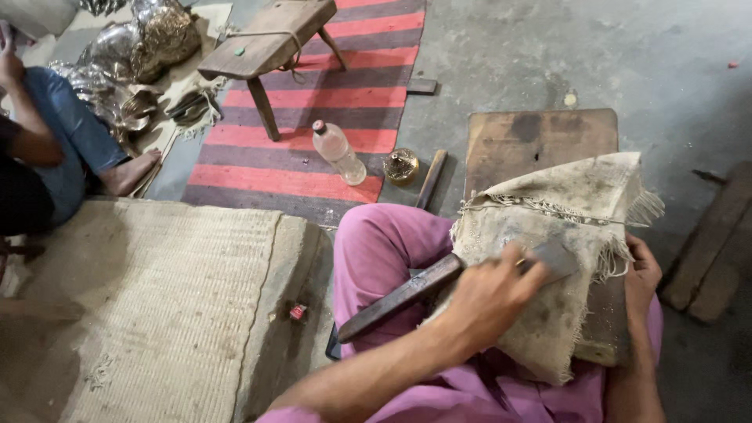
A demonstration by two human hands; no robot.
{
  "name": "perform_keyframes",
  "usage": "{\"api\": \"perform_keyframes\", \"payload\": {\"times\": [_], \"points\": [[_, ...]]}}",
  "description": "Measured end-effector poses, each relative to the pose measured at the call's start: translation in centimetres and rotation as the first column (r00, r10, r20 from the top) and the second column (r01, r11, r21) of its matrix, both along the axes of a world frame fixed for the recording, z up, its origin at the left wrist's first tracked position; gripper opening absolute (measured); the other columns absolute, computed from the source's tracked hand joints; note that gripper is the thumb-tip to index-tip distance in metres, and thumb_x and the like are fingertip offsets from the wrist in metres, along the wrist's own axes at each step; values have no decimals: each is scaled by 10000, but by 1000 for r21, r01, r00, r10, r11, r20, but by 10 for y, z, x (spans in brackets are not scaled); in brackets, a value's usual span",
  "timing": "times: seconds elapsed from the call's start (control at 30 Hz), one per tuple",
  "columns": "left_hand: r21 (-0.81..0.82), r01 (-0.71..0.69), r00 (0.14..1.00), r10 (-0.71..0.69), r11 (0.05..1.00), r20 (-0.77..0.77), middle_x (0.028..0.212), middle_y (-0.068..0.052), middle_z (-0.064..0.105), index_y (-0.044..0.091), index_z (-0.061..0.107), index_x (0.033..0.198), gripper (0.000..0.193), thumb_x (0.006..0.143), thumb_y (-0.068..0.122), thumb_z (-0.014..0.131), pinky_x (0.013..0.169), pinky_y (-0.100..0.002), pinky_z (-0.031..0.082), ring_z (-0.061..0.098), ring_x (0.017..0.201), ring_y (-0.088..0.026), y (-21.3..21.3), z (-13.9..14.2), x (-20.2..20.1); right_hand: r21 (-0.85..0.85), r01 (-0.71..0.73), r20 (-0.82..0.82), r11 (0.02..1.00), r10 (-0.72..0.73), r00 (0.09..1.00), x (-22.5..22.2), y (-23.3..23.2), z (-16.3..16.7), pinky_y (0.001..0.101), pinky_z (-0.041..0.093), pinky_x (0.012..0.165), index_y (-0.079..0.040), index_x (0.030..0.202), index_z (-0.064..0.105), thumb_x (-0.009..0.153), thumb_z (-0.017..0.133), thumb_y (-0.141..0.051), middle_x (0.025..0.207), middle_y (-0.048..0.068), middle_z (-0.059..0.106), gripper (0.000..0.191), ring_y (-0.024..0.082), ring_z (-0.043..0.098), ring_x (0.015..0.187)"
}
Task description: The person hammers a small brass lamp base with a wooden mallet while holding it steady on a cloth-covered block. They then use a metal file to smooth the surface of the lamp base.
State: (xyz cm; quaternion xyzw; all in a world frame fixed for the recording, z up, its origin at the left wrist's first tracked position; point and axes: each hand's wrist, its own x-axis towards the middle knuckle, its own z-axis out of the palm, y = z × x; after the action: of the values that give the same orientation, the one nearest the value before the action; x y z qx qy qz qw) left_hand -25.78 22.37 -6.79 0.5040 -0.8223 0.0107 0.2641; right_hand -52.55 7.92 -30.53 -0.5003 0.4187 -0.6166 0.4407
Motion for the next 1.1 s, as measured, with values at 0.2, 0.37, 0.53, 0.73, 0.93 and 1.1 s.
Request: {"api": "perform_keyframes", "payload": {"times": [0.2,0.37,0.53,0.73,0.93,1.1], "points": [[16,15,1000,-15,1000,-13,1115,-185,580,56,574,1180,338,851,30,646,569,-420,554,704,763,-317,1,3,4,4,41,-176,999,-40,984,-2,2,10,231,528,744,34,1382,646,1113,612,-91,1117,71,709,298,111,659,904],[36,-13,1000,13,999,13,1098,-210,567,12,564,1253,425,839,35,657,548,-417,552,691,721,-321,10,-2,9,95,46,-15,994,-45,999,1,1,0,225,529,741,38,1332,655,1110,638,-87,1071,64,708,255,99,649,890],[-15,19,998,-18,1000,55,1111,-207,564,39,570,1205,370,847,34,659,545,-416,543,688,702,-300,-4,0,1,51,17,-37,999,-15,999,0,0,2,227,546,781,25,1379,646,1105,620,-92,1136,61,713,299,101,667,925],[63,-18,1000,17,998,18,1090,-192,564,22,559,1271,459,822,36,656,553,-417,553,690,719,-324,9,-4,3,90,43,-70,995,-37,997,2,7,14,250,550,789,34,1301,657,1073,623,-88,1106,70,714,261,117,666,915],[2,16,998,-16,1000,63,1092,-186,571,60,568,1213,377,848,22,655,573,-424,549,695,734,-316,-1,-6,-10,59,14,-14,998,-14,1000,3,11,21,242,548,818,30,1316,657,1067,627,-83,1133,58,708,275,100,656,939],[93,-35,998,30,995,56,1068,-229,573,0,563,1267,483,794,-18,661,493,-411,550,693,664,-329,13,-4,-8,100,16,38,995,-20,999,-3,14,20,246,563,760,31,1322,643,1052,600,-84,1116,62,721,297,107,675,895]]}}
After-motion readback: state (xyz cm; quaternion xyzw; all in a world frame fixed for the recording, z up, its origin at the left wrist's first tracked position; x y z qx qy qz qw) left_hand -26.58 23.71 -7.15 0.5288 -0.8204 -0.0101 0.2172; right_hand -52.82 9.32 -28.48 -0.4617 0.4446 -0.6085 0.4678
